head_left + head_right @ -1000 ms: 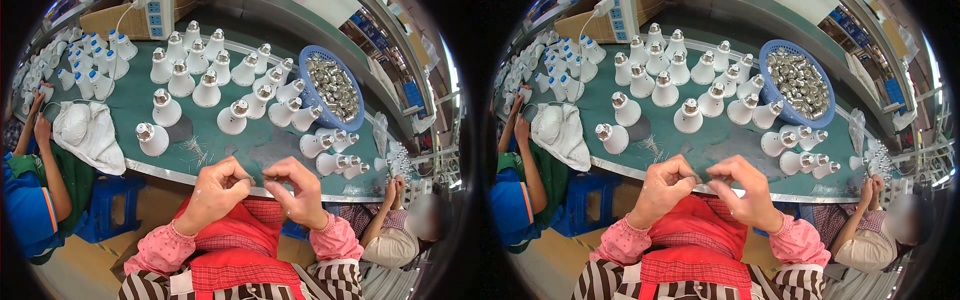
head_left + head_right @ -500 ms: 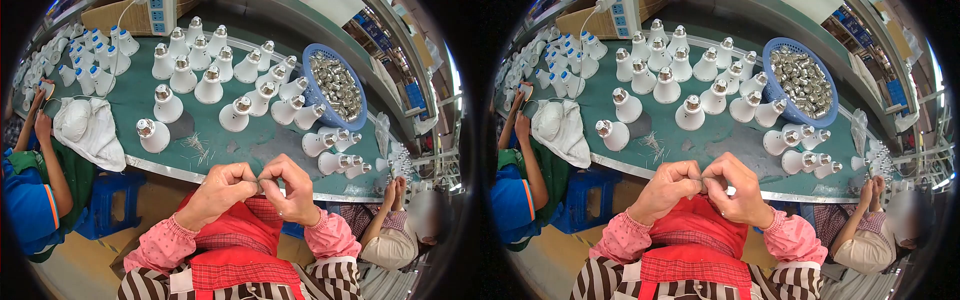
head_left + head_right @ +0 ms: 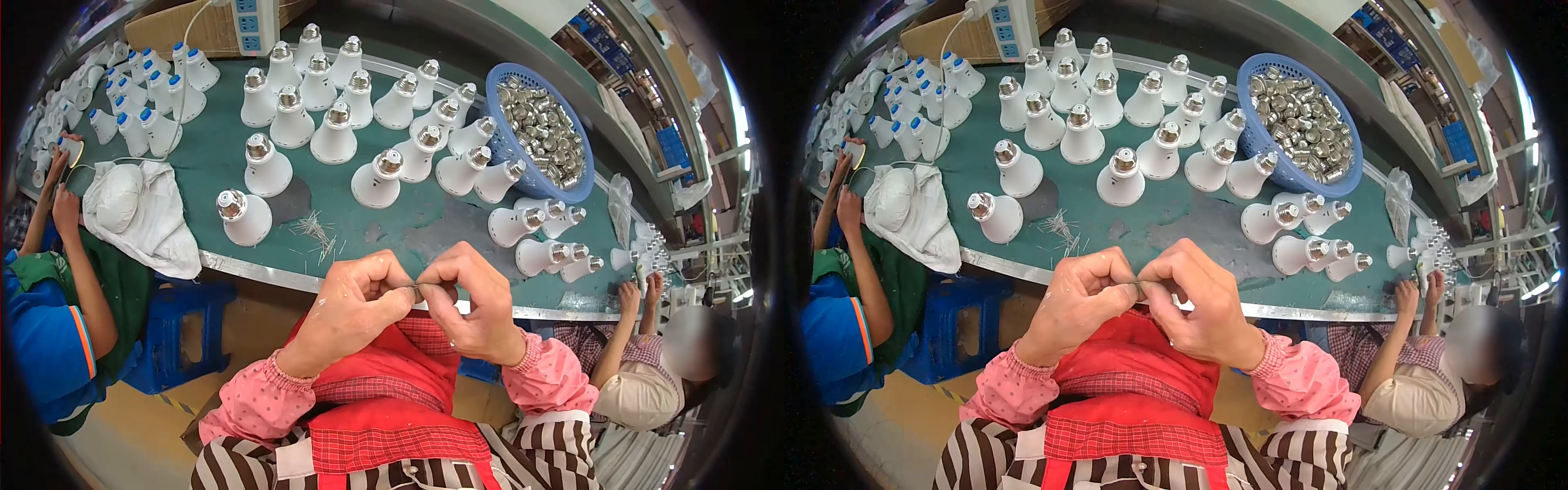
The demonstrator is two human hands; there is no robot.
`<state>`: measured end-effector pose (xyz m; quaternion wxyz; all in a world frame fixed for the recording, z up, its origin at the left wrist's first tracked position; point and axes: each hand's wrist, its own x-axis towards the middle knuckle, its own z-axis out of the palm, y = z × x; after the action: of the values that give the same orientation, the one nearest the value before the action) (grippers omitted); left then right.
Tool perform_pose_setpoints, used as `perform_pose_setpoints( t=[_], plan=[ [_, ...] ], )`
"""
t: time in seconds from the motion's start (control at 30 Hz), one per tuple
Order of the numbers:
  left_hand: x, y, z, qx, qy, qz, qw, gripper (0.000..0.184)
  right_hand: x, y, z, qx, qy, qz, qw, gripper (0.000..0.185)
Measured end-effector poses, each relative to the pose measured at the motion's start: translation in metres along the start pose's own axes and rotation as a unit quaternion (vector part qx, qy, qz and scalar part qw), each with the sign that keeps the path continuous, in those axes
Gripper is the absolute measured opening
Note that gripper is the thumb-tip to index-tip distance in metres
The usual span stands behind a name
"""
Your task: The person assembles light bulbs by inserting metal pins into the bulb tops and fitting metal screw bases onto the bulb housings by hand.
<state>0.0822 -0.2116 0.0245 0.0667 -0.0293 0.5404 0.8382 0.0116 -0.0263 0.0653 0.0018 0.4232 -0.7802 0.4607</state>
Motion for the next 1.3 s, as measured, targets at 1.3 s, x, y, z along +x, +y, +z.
perform_pose_setpoints(
  t=[1.3],
  plan=[
    [0.047, -0.022, 0.013, 0.358, 0.102, 0.221, 0.902, 0.040, 0.029, 0.026, -0.020, -0.261, -0.016, -0.077, 0.962, 0.022]
  ],
)
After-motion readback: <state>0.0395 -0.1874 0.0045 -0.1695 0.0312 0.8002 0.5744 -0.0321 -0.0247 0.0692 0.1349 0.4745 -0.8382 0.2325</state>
